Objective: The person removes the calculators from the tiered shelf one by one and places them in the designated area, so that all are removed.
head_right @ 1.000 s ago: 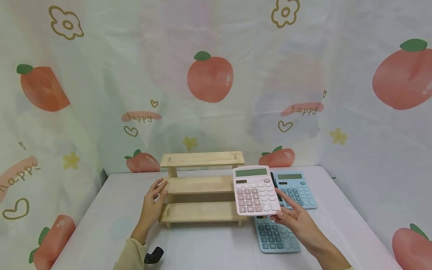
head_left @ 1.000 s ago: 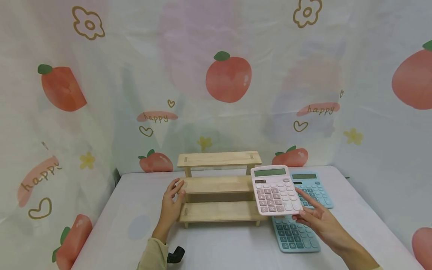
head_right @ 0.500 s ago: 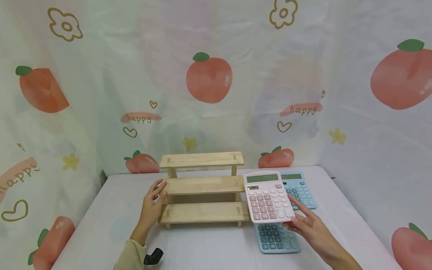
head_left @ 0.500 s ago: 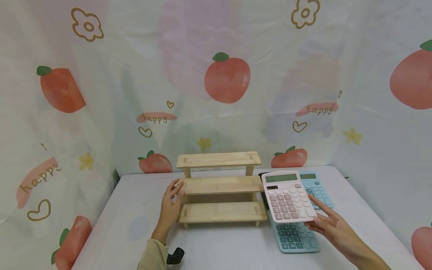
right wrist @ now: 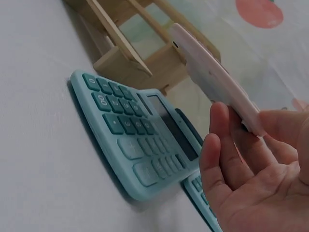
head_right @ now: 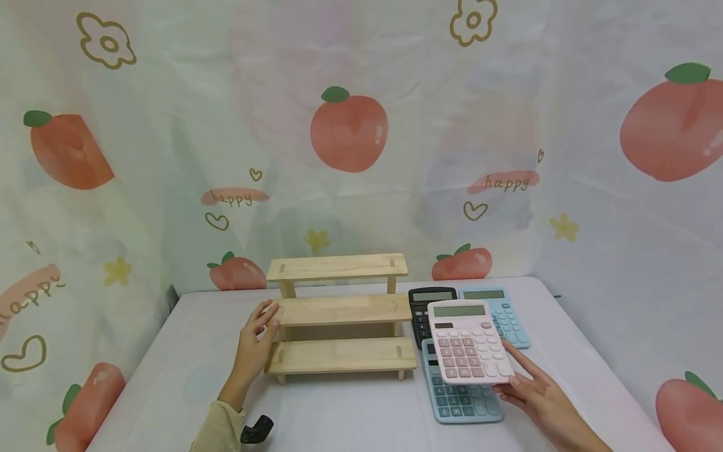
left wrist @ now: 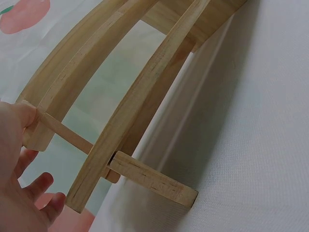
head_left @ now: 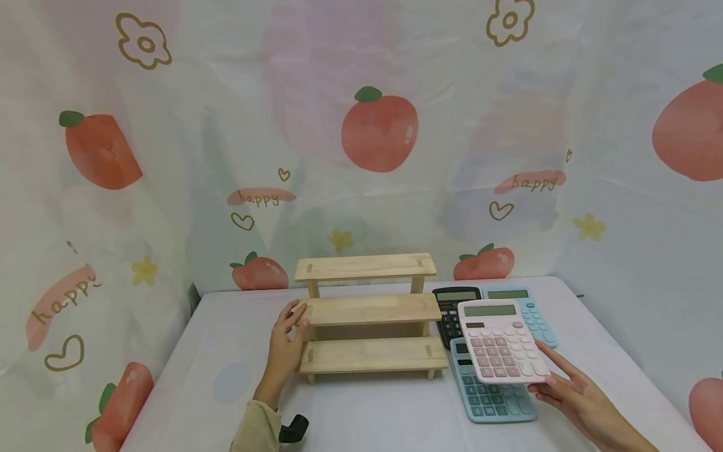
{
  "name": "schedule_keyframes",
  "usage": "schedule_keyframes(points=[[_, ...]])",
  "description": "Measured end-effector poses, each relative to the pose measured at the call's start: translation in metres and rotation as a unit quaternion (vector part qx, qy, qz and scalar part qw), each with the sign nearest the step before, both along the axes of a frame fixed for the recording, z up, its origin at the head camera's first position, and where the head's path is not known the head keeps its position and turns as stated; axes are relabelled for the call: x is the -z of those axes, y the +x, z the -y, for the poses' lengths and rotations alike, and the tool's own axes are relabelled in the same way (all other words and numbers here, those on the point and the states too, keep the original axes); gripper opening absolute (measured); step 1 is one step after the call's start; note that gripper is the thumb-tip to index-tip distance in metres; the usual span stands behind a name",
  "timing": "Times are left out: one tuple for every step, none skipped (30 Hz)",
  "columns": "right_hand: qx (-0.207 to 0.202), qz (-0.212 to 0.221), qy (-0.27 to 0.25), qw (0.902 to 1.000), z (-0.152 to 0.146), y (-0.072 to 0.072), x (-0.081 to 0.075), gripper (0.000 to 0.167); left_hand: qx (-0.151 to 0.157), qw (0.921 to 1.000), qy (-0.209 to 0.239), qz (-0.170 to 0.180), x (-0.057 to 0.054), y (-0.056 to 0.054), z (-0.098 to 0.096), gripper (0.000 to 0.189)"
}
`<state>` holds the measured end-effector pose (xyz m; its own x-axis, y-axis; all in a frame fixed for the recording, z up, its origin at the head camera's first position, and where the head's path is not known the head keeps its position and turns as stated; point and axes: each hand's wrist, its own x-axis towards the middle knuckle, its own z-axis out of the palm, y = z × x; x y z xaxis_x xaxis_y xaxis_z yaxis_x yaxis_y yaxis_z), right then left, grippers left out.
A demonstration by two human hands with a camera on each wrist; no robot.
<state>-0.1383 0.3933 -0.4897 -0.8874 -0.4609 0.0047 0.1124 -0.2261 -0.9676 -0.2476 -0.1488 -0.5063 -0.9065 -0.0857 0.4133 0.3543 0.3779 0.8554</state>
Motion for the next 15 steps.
schedule_keyframes(points=[[0.0,-0.001,-0.005,1.0,-0.003,0.0,0.002,0.062,0.0,1.0,0.001,0.0,0.0,0.0,0.0,0.041],[-0.001,0.001,-0.007,1.0,-0.005,0.001,0.005,0.062,-0.001,1.0,0.003,-0.001,0.0,0.0,0.0,0.041],[-0.003,-0.002,-0.011,0.9999,-0.008,0.001,0.007,0.062,0.0,1.0,0.006,-0.002,-0.001,0.001,0.0,0.041],[-0.005,-0.004,-0.013,0.9999,-0.011,0.001,0.009,0.063,0.0,1.0,0.007,-0.003,-0.001,0.001,-0.001,0.041],[-0.006,-0.006,-0.016,0.9998,-0.014,0.002,0.01,0.062,-0.001,1.0,0.007,-0.003,-0.001,0.001,-0.001,0.041],[-0.01,-0.007,-0.019,0.9997,-0.017,0.002,0.012,0.062,-0.001,1.0,0.006,-0.003,-0.001,0.002,-0.001,0.041],[-0.013,-0.006,-0.024,0.9996,-0.02,0.002,0.013,0.063,-0.001,1.0,0.006,-0.003,-0.002,0.002,-0.001,0.041],[-0.017,-0.008,-0.028,0.9994,-0.022,0.002,0.014,0.063,-0.002,1.0,0.004,-0.003,-0.002,0.002,-0.001,0.041],[-0.024,-0.012,-0.038,0.9989,-0.025,0.003,0.016,0.064,-0.002,1.0,0.002,-0.002,-0.002,0.002,-0.001,0.041],[-0.026,-0.014,-0.04,0.9988,-0.028,0.004,0.016,0.065,-0.002,1.0,0.0,-0.001,-0.002,0.002,-0.001,0.041],[-0.029,-0.016,-0.044,0.9985,-0.03,0.004,0.017,0.065,-0.001,1.0,-0.001,0.0,-0.001,0.001,0.0,0.04],[-0.031,-0.019,-0.046,0.9983,-0.033,0.005,0.018,0.066,-0.001,1.0,-0.002,0.0,-0.001,0.001,0.0,0.04],[-0.028,-0.017,-0.043,0.9985,-0.035,0.006,0.019,0.066,0.0,1.0,-0.002,0.0,-0.001,0.001,0.0,0.04],[-0.024,-0.012,-0.038,0.9989,-0.037,0.007,0.019,0.065,0.001,1.0,-0.002,0.0,0.0,0.001,0.001,0.04],[-0.019,-0.005,-0.032,0.9993,-0.039,0.007,0.02,0.064,0.002,1.0,-0.001,0.0,0.0,0.0,0.001,0.04]])
